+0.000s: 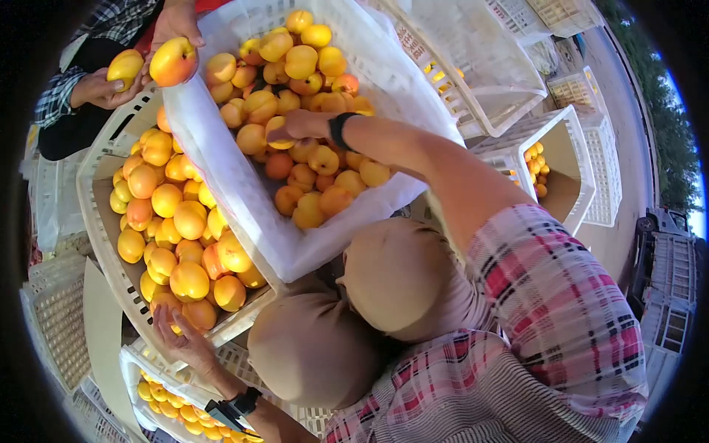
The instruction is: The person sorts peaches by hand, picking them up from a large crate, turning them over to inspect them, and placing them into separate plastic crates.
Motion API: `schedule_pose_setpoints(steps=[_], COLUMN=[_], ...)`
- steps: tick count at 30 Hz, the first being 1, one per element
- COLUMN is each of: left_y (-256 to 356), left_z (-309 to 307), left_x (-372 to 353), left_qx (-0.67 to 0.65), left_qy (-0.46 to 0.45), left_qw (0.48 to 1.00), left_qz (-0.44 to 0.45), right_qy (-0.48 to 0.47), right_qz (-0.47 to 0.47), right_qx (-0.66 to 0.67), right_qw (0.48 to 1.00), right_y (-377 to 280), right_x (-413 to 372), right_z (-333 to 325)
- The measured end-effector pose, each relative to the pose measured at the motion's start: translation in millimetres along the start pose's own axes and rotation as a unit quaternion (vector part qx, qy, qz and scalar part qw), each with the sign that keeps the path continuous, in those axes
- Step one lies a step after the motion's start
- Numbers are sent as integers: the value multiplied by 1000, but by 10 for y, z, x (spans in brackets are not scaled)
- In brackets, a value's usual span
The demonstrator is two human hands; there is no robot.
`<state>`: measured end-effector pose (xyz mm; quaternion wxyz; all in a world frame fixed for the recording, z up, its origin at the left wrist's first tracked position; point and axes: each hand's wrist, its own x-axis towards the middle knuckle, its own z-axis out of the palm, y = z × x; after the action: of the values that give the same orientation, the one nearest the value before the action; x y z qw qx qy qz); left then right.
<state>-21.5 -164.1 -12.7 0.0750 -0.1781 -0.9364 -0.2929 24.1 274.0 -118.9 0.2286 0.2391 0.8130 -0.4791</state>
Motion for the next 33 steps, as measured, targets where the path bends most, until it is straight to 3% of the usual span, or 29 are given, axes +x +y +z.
schedule_pose_setpoints(steps=[1,3,5,7,9,10,11,13,14,15,16,17,18,19,20,21,24,26,28,29,31,32,33], left_y=[-17,-38,-53,146,426,596,746,940,1024,1077,1024,950,901,866,855,858,844,858,879,852,778,623,541], left_z=[0,11,9,90,163,168,202,354,376,389,491,597,635,622,622,620,637,658,661,633,556,469,405], left_x=[1,26,32,51,21,51,97,166,195,222,199,163,142,101,77,59,11,-3,-33,-57,-130,-144,-107], left_qx=[9,17,14,-34,-258,-329,-397,-618,-693,-758,-765,-771,-807,-805,-814,-823,-811,-805,-744,-744,-572,-452,-382], left_qy=[-2,8,28,66,-20,-89,-153,-253,-277,-297,-283,-271,-264,-263,-239,-213,-182,-170,-206,-201,-210,-147,-22], left_qw=[1000,1000,999,997,961,931,890,706,621,528,531,533,497,498,490,481,512,525,600,601,775,871,921], left_qz=[6,14,26,11,-102,-133,-161,-237,-241,-241,-229,-219,-182,-186,-200,-213,-214,-218,-209,-211,-164,-122,-73], right_qy=[-76,-107,-162,-162,-188,-195,-185,-188,-95,9,28,22,31,42,5,4,5,61,54,48,73,105,102], right_qz=[-15,99,65,7,-55,-55,-102,-153,-309,-443,-487,-490,-473,-454,-370,-370,-369,-412,-405,-399,-392,-378,-374], right_qx=[254,406,529,568,581,578,522,460,245,13,-74,-69,-79,-91,-74,-75,-88,-137,-167,-195,-190,-183,-181], right_qw=[964,902,831,807,790,791,827,854,914,896,870,869,877,885,926,926,925,899,897,895,897,902,904], right_y=[-60,-179,-208,-436,-705,-849,-1001,-1294,-1417,-1494,-1513,-1534,-1549,-1575,-1615,-1623,-1626,-1601,-1559,-1541,-1458,-1424,-1427], right_x=[-133,-28,-161,-438,-689,-786,-860,-1017,-1115,-1166,-1165,-1177,-1200,-1226,-1259,-1258,-1221,-1179,-1143,-1121,-1081,-1052,-1011], right_z=[-89,-105,-183,-192,-162,-139,-109,17,121,221,329,423,502,539,520,519,574,650,676,685,638,615,578])
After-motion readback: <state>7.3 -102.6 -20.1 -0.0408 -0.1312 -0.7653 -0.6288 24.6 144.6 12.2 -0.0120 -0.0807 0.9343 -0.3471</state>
